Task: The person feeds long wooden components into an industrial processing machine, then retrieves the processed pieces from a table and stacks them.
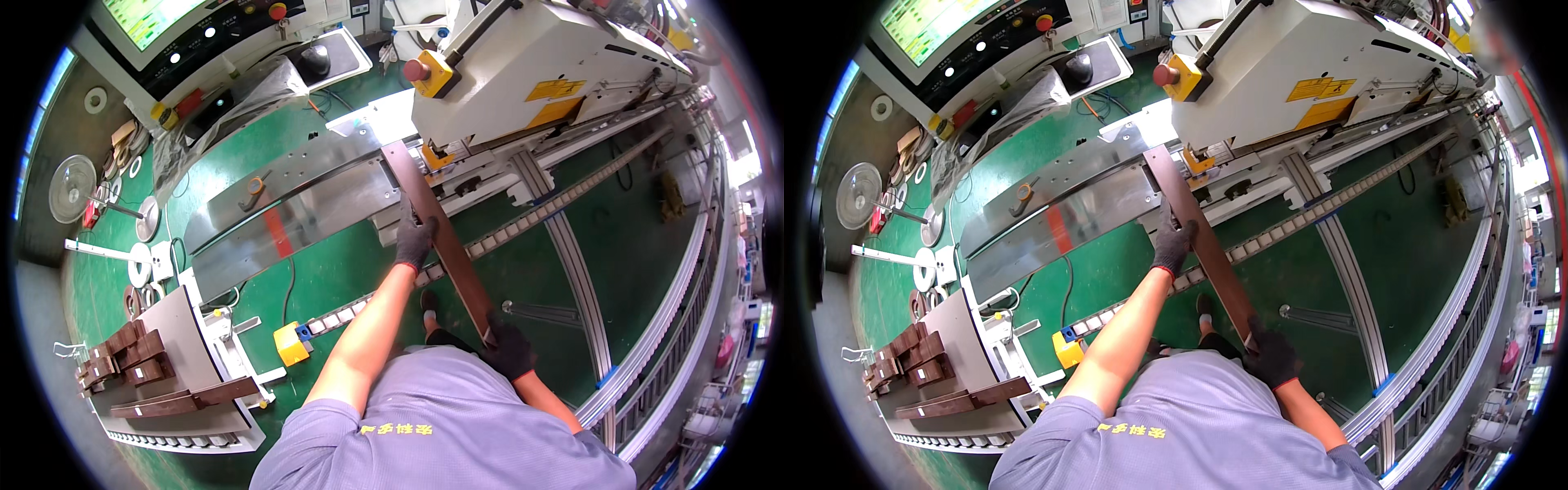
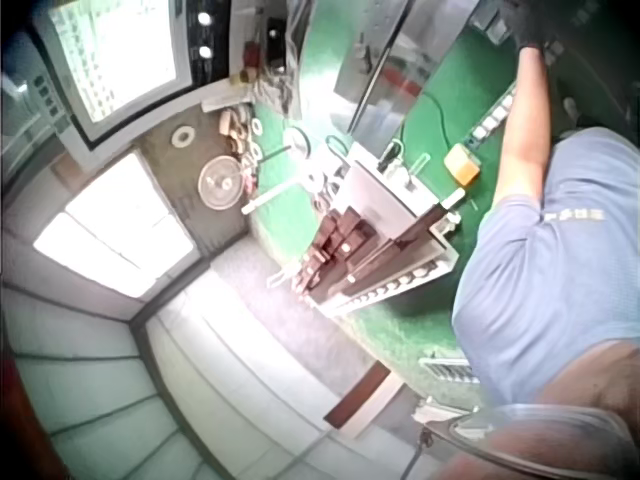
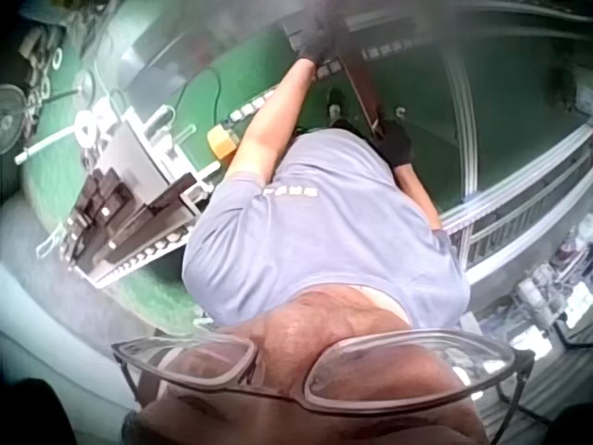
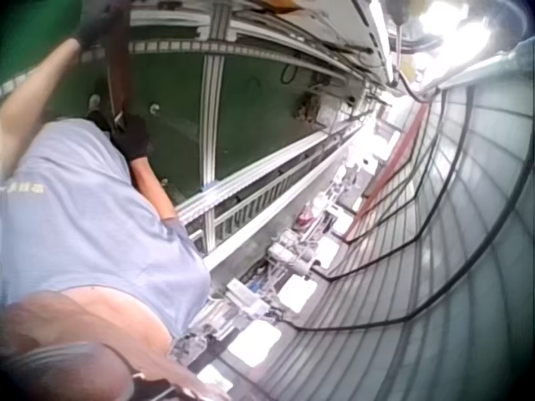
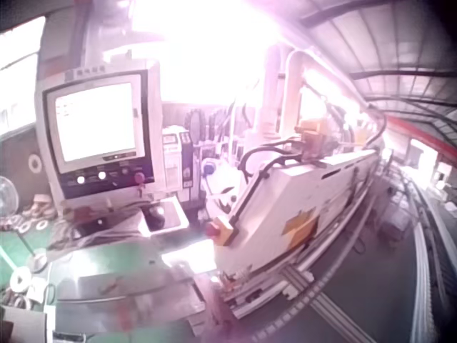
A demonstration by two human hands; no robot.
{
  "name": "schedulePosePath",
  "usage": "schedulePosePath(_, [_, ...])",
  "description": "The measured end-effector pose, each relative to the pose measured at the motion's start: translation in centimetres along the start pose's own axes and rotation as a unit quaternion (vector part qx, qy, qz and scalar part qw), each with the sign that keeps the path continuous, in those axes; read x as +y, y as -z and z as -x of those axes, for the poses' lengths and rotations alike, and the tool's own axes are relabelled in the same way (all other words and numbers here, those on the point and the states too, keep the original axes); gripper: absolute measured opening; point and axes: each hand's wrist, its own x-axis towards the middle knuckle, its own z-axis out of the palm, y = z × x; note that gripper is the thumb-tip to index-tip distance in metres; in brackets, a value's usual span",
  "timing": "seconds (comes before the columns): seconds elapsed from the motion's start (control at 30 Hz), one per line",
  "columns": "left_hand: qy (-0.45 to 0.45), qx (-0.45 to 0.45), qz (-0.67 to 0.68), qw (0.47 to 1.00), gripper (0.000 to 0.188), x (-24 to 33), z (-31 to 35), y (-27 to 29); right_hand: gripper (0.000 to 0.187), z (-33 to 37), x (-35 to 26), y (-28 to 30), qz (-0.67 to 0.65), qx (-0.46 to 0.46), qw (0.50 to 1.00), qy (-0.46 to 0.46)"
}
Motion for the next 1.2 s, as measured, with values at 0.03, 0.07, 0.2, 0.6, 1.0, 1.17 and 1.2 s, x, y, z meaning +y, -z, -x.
schedulePosePath(0.03, [0.002, 0.0, 0.026, 1.0, 0.084, -0.2, -0.2, -0.2, 0.076, -0.1, 0.4, -0.1, -0.002, 0.014, 1.0, 0.015])
schedulePosePath(0.07, [0.021, 0.007, 0.05, 0.998, 0.085, -0.4, -0.3, -0.4, 0.076, -0.3, 0.8, -0.2, -0.004, 0.028, 0.999, 0.03])
schedulePosePath(0.2, [0.123, -0.002, 0.08, 0.989, 0.088, -0.3, -0.5, -1.5, 0.076, -1.1, 1.9, 0.6, -0.011, -0.006, 1.0, 0.014])
schedulePosePath(0.6, [0.178, -0.019, 0.026, 0.983, 0.096, -1.2, -4.2, -10.1, 0.06, -4.1, 10.3, 3.0, 0.128, -0.011, 0.992, 0.013])
schedulePosePath(1.0, [0.109, -0.005, -0.002, 0.994, 0.094, -4.4, -9.6, -23.5, 0.051, -9.0, 19.3, 10.1, 0.18, -0.019, 0.983, 0.001])
schedulePosePath(1.17, [0.078, -0.125, -0.175, 0.973, 0.069, -10.3, -14.5, -23.1, 0.086, -11.7, 24.2, 12.5, 0.25, -0.011, 0.966, 0.072])
schedulePosePath(1.2, [-0.009, -0.126, -0.27, 0.954, 0.061, -7.9, -14.3, -22.2, 0.085, -12.2, 24.9, 13.2, 0.259, 0.021, 0.959, 0.11])
